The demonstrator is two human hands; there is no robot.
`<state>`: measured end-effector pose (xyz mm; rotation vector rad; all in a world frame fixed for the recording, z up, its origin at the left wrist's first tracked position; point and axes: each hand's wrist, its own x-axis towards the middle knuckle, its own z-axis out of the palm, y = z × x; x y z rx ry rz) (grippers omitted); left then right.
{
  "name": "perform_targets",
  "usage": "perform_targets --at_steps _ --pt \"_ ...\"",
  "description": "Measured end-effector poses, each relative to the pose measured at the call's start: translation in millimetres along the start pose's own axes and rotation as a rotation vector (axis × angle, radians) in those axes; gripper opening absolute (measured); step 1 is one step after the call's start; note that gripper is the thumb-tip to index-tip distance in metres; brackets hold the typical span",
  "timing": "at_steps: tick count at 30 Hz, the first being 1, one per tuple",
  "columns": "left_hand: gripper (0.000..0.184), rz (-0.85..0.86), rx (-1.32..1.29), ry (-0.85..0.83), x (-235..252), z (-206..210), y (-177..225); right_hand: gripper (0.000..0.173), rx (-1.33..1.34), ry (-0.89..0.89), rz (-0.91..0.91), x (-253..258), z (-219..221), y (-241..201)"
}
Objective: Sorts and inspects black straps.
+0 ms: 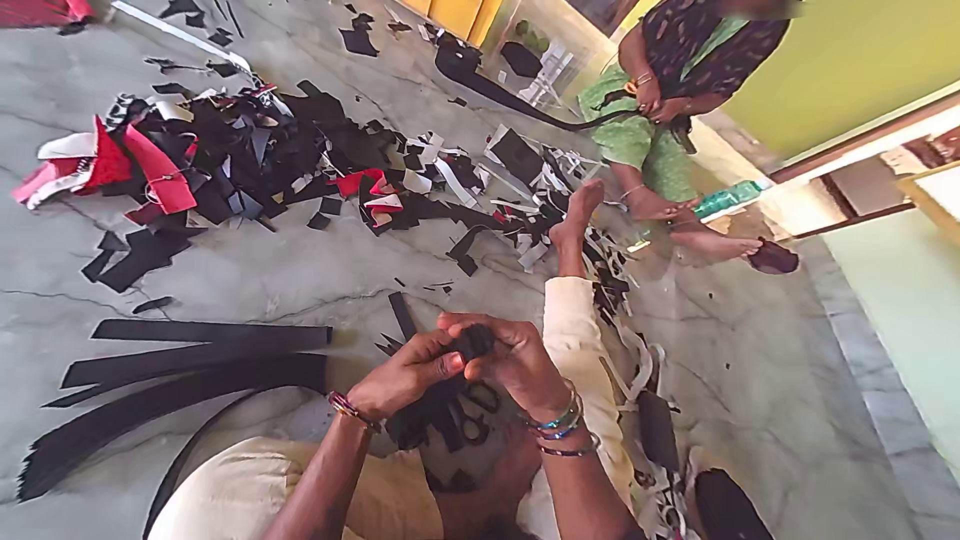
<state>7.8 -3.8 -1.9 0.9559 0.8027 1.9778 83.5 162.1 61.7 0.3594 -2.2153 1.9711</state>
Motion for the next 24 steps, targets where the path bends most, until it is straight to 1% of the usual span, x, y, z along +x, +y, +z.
perform_targets --at_steps 3,4,8,10,11,13,14,15,16,19,20,21,24 --pt "0.014 -0.001 -0.033 -0.004 -0.3 -0.6 -0.1 0.055 -0.06 -0.052 -0.028 -1.3 -2.3 -3.2" --pt "0.015 0.006 -0.044 -0.019 -0.2 -0.6 -0.2 0.055 -0.061 -0.043 -0.036 -2.1 -1.8 -3.4" --pt "0.014 0.016 -0.008 -0.048 -0.4 -0.6 0.9 0.037 -0.011 0.006 -0.053 -5.3 4.2 -0.6" --pt "0.013 0.001 0.024 -0.06 -1.8 -2.2 2.1 0.036 -0.016 0.019 -0.054 -6.3 6.5 0.6" --pt "0.014 -0.003 0.035 -0.067 -2.2 -2.7 2.8 0.04 -0.032 0.028 -0.054 -6.7 7.4 0.1" --pt "0.019 -0.012 0.02 -0.077 -2.7 -4.4 3.2 0.057 -0.122 0.028 -0.078 -6.5 8.3 -2.8" --pt "0.017 -0.028 0.005 -0.063 -2.6 -4.5 3.7 0.068 -0.177 0.011 -0.1 -5.4 7.8 -5.1" --pt "0.015 -0.037 0.007 -0.054 -2.3 -4.8 4.2 0.071 -0.219 -0.002 -0.122 -4.8 6.8 -7.2" --pt "0.015 -0.04 0.007 -0.051 -2.1 -5.6 4.8 0.065 -0.236 -0.01 -0.147 -4.7 5.2 -8.2" --pt "0.017 -0.035 -0.043 -0.058 -2.7 -7.8 3.8 0.029 -0.178 -0.021 -0.199 -5.2 0.5 -7.7" --pt "0.018 -0.036 -0.063 -0.067 -2.7 -7.9 2.9 0.024 -0.17 -0.011 -0.202 -5.5 0.1 -7.2" --pt "0.017 -0.035 -0.081 -0.073 -2.4 -7.5 2.3 0.024 -0.162 0.002 -0.202 -5.9 0.2 -6.7" --pt "0.017 -0.03 -0.122 -0.092 -2.7 -6.8 3.3 0.042 -0.168 -0.004 -0.183 -6.2 -0.2 -7.0"
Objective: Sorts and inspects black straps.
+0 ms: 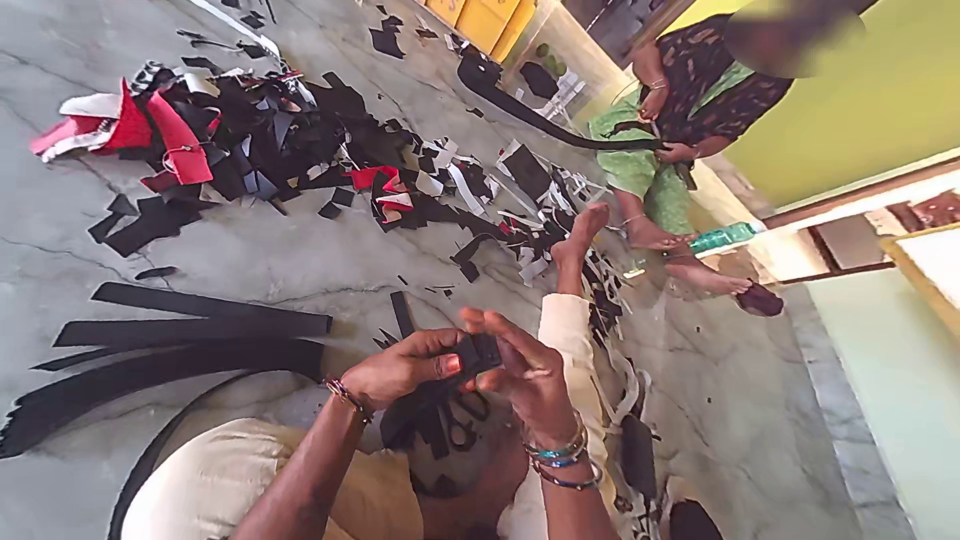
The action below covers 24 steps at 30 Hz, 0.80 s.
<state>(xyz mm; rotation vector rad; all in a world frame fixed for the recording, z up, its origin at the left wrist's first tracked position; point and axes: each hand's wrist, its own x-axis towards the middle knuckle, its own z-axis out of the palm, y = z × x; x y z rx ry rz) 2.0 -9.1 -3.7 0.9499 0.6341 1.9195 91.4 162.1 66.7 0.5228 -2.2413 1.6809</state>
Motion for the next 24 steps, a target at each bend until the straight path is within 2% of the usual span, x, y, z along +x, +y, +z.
perform_targets --at_steps 3,4,7,10,11,14,19,20,23,24 --pt "0.015 -0.007 -0.012 0.003 -1.0 -0.1 0.6 0.031 0.019 0.004 -0.013 -0.5 1.0 1.8" --pt "0.015 -0.01 -0.01 0.002 -0.8 -0.5 0.1 0.03 0.016 0.009 -0.005 -0.7 2.0 1.4" --pt "0.015 -0.003 0.011 0.004 0.0 -0.5 1.0 0.044 0.002 -0.028 0.014 0.3 4.8 -0.2" --pt "0.015 -0.003 -0.009 0.018 -0.4 1.5 0.7 0.027 0.044 -0.03 -0.003 1.0 7.5 3.7" --pt "0.016 -0.002 -0.012 0.016 -0.3 1.2 0.5 0.026 0.05 -0.016 0.007 1.7 8.6 4.2" --pt "0.013 0.005 -0.01 0.004 -0.2 -0.8 1.5 0.039 0.046 -0.019 0.046 4.3 10.6 2.2" --pt "0.017 -0.004 0.0 0.019 -0.4 1.0 0.7 0.03 0.036 0.028 0.058 3.2 11.5 3.9" --pt "0.017 -0.006 -0.009 0.032 0.0 1.1 0.1 0.036 0.028 0.03 0.056 2.8 11.3 4.6" --pt "0.017 0.001 -0.058 0.059 0.2 2.8 -0.8 0.069 -0.003 -0.025 0.053 3.1 7.6 3.0" --pt "0.018 0.001 -0.072 0.053 0.1 2.9 -1.2 0.075 -0.009 -0.035 0.061 3.3 7.0 1.4"
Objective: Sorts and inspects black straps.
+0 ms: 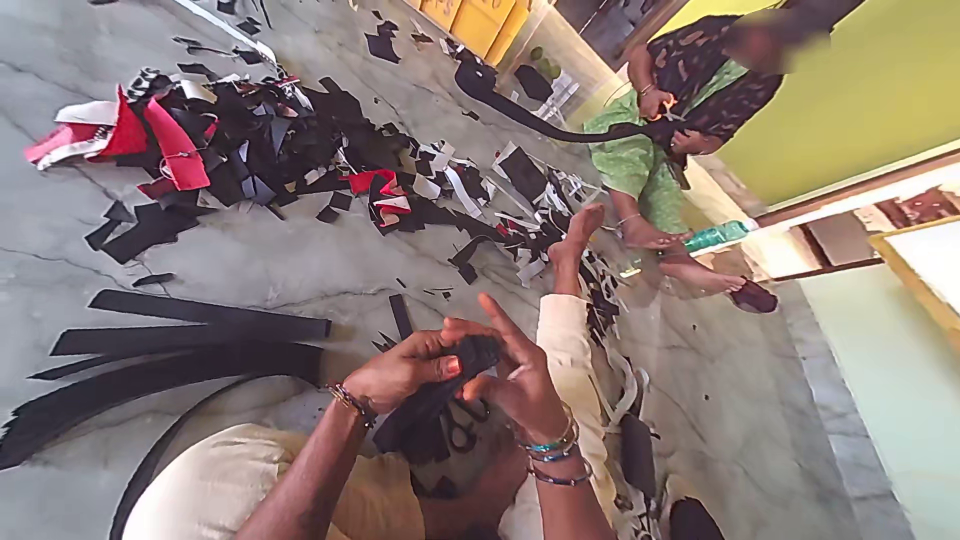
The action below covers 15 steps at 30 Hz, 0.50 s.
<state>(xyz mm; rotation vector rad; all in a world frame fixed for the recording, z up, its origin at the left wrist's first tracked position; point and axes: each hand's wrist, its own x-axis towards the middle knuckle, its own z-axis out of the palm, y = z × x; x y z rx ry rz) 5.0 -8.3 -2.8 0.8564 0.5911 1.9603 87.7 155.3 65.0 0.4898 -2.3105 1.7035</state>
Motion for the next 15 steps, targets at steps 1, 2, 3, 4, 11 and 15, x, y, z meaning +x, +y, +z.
perform_targets --at_steps 1,2,3,4,11,15 --pt "0.021 -0.003 -0.017 -0.013 -0.1 -0.4 -1.0 0.075 -0.012 0.004 0.007 -0.3 0.1 -1.3" --pt "0.022 -0.008 -0.03 -0.024 0.5 -1.0 -2.2 0.072 -0.018 0.016 0.016 -0.5 0.5 -2.1" --pt "0.023 -0.018 -0.04 -0.027 1.1 -1.6 -2.8 0.069 -0.032 0.033 0.029 -0.6 1.6 -3.0" --pt "0.022 -0.036 -0.043 -0.021 1.3 -1.6 -2.1 0.067 -0.041 0.048 0.042 -1.0 2.8 -3.3" --pt "0.018 -0.071 0.08 0.141 4.9 4.9 1.4 0.08 -0.027 0.155 0.124 3.1 6.0 -0.6" --pt "0.019 0.126 0.419 0.521 16.9 17.1 -6.9 0.063 -0.153 0.441 0.194 13.1 11.9 3.8"
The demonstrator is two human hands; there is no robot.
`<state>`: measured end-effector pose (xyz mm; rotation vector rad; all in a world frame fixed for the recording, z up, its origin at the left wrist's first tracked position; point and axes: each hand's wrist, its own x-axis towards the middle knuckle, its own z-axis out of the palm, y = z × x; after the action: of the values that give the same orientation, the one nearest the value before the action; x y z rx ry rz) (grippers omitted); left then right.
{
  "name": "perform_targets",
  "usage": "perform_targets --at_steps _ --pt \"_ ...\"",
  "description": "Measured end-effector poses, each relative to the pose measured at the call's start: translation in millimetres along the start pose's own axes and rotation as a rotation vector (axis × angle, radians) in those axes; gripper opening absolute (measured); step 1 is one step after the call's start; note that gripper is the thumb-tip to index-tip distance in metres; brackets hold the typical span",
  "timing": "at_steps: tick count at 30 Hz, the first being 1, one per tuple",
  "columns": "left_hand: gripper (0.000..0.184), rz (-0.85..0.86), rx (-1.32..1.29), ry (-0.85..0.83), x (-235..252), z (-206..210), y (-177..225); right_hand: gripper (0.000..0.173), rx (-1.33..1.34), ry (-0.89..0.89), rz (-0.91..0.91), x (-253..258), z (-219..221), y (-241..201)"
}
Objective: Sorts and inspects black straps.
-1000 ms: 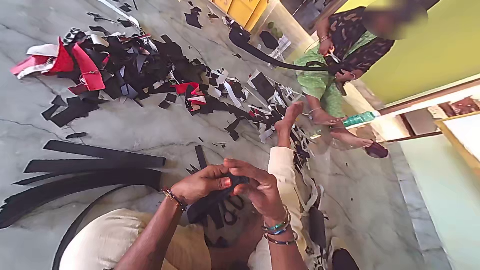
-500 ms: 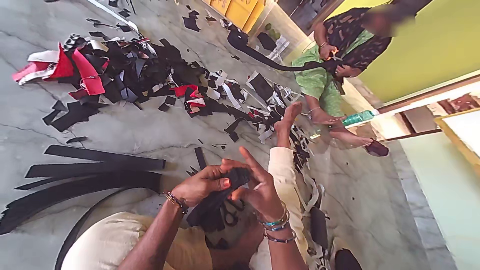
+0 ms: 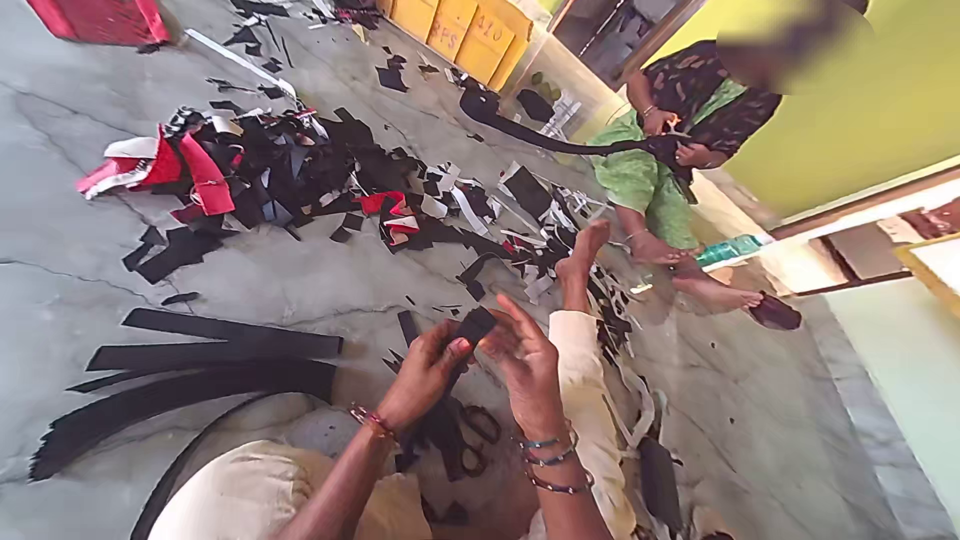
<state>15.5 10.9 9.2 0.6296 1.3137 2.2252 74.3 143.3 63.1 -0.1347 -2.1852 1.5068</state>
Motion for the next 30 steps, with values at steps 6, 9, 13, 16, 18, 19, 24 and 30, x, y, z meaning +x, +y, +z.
perform_targets --at_steps 6,9,13,16,18,19,24,30 --pt "0.023 0.311 0.199 0.356 1.4 14.9 -24.4 0.014 0.052 0.15 0.097 -8.3 21.7 5.3" --pt "0.025 0.328 0.269 0.461 -2.8 23.3 -28.4 0.016 0.064 0.216 0.164 -9.4 30.2 1.0" --pt "0.036 0.295 0.404 0.482 -7.4 32.0 -26.6 0.014 -0.014 0.258 0.102 -4.9 33.5 8.4" --pt "0.034 0.264 0.39 0.474 -10.0 35.0 -20.6 0.015 -0.083 0.255 0.041 -5.2 32.3 13.4" --pt "0.029 0.243 0.317 0.477 -9.4 33.2 -19.2 0.018 -0.134 0.246 0.012 -7.9 32.3 14.0" --pt "0.027 0.241 0.288 0.487 -8.4 31.8 -19.5 0.02 -0.172 0.224 -0.009 -9.4 31.8 14.1" --pt "0.019 0.226 0.054 0.509 -4.8 25.4 -16.3 0.026 -0.169 0.074 -0.039 -13.9 29.0 8.0" --pt "0.012 0.185 -0.137 0.407 -2.5 18.7 -11.0 0.029 0.001 0.042 0.016 -7.5 17.6 5.0"
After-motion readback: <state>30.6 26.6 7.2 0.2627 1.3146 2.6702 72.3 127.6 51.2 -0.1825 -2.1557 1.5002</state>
